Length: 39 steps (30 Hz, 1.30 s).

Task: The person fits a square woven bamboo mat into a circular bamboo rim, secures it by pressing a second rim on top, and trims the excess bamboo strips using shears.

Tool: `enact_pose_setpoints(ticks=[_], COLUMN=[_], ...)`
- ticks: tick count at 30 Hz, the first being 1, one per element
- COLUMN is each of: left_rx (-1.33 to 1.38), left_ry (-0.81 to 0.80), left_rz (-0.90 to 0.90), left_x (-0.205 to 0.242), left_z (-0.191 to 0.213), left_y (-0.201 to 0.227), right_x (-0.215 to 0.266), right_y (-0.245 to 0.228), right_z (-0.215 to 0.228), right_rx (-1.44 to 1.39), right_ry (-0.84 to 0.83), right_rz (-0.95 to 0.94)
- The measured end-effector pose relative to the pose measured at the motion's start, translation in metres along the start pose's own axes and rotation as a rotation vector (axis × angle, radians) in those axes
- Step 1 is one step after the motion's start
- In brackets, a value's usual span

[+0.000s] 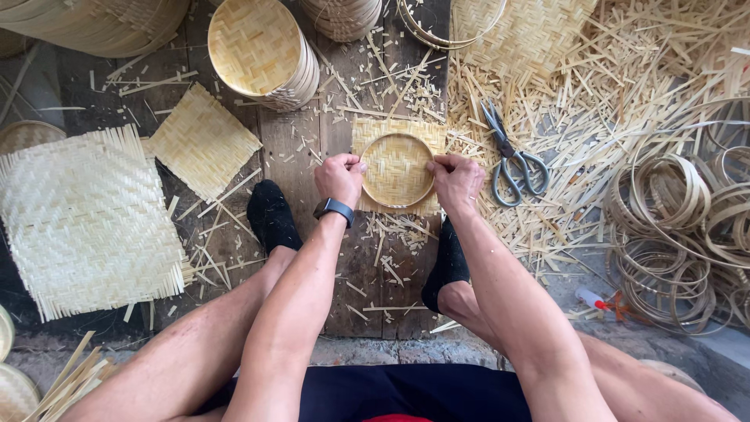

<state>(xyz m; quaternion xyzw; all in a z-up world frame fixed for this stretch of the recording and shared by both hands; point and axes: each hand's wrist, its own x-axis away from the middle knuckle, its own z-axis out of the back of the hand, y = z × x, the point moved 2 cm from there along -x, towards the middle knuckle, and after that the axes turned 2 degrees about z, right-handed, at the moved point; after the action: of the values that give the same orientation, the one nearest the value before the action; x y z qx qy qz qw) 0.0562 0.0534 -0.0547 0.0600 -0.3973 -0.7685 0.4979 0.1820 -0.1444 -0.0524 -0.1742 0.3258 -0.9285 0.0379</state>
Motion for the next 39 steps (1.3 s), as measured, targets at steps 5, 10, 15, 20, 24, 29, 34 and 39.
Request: enact_pose_setpoints(ticks=[5,10,15,20,24,29,34,39], left_rx=[-0.024,0.002,0.055,-0.015,0.009,-0.012,0.06,0.126], left_ry=[-0.02,-0.006,-0.069,-0.129,-0.141,-0.101,-0.116,-0.176], left_rz=[-0.037,0.032,0.109,0.137,0.141,0.08,0.083,0.062], left_x=[-0.004,-0.016,-0.026,-0.034,-0.031,-0.027,-0.029,-0.032], left_z=[-0.007,-0.018,-0.02,-0.011,-0.013,-0.014,-0.015,-0.016], left_y=[-0.012,-0.028,-0.039,-0.032,-0.03,-0.032,-0.039,-0.043], right_x=[0.002,0.006,-0.001,0.0,-0.002,-0.004,-0.004,-0.009], right_y=[-0.002,-0.006,0.003,0.001,0.004,0.002,-0.004,-0.006], right_z=[0.005,0.005,-0.003,-0.002,-0.006,-0.003,0.01,0.012], right_rx=[-0.057,-0.06,-0.045,-0.065,-0.068,-0.106,-0.128,-0.122], right_ry=[-0.034,0.02,0.03,0.045,0.002,-0.063,-0.101,-0.126], right_rz=[-0.009,0.028,0.02,-0.003,-0.069,-0.143,-0.086,-0.06])
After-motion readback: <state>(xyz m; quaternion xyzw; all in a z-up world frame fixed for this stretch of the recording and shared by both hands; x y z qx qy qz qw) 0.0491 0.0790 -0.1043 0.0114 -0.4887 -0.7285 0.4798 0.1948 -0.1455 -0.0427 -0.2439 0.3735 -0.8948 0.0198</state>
